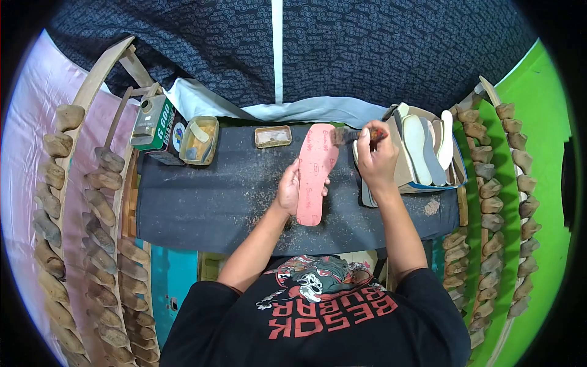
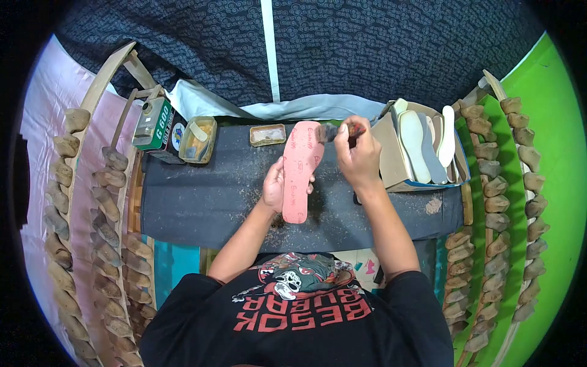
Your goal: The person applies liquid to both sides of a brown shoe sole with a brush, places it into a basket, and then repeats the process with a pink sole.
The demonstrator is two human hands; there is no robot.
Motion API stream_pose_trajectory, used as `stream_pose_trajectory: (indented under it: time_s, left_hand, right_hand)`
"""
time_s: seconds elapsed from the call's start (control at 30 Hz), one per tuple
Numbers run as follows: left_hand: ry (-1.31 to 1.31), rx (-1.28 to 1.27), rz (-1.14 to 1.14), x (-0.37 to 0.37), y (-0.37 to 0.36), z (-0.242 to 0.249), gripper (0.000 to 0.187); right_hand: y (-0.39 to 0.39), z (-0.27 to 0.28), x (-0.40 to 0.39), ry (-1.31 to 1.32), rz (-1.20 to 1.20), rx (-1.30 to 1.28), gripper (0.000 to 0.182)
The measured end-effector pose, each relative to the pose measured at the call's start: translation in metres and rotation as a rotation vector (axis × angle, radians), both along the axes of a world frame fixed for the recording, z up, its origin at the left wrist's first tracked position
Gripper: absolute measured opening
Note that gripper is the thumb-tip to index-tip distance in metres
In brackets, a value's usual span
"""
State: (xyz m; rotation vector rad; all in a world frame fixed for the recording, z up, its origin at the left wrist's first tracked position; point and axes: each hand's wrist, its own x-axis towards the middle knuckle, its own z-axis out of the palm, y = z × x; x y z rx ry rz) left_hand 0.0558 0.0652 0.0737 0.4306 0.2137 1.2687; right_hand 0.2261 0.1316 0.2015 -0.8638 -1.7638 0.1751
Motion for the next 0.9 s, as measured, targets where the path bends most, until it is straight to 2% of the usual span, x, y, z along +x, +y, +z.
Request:
stream_pose_trajectory:
  time_s: [0.17,0.23,0.33,0.4,0.5,0.53,0.57,0.67,0.8,0.87,0.9]
  left_hand:
    - [0.004,0.103,-0.119,0.0,-0.001,-0.014,0.058]
    - [0.018,-0.023,0.009,0.004,-0.004,0.001,0.057]
    - [0.063,-0.138,0.088,-0.003,-0.003,0.004,0.056]
    - [0.018,-0.254,0.155,-0.004,0.0,0.008,0.057]
    - [-0.014,-0.278,0.212,-0.007,0.001,0.012,0.058]
    - [0.03,-0.135,0.168,-0.011,0.001,0.004,0.058]
    - [0.074,0.009,0.12,-0.012,0.001,-0.004,0.059]
    - [0.084,-0.036,0.13,-0.008,-0.003,0.006,0.058]
    - [0.074,-0.048,0.153,-0.001,-0.003,0.013,0.058]
    - [0.006,-0.24,0.244,0.004,-0.001,0.018,0.057]
    - [0.008,-0.222,0.227,0.004,0.0,0.012,0.057]
  right_hand:
    - [0.002,0.012,-0.017,0.017,0.09,-0.018,0.012]
    - [-0.004,-0.001,-0.022,-0.006,0.128,-0.051,0.012]
    - [-0.033,-0.015,-0.026,-0.097,0.269,-0.199,0.014]
    - [-0.047,-0.014,-0.034,-0.11,0.327,0.032,0.015]
    - [-0.045,-0.022,-0.026,-0.073,0.278,-0.112,0.013]
    - [-0.04,-0.021,-0.023,-0.03,0.219,-0.18,0.013]
    - [-0.031,-0.015,-0.02,-0.022,0.143,-0.067,0.012]
    - [-0.026,-0.007,-0.009,-0.022,0.098,-0.156,0.01]
    - [-0.056,-0.017,-0.017,-0.042,0.227,-0.2,0.01]
    - [-0.06,-0.019,-0.021,-0.112,0.307,0.024,0.01]
    - [-0.059,-0.02,-0.018,-0.09,0.28,-0.111,0.01]
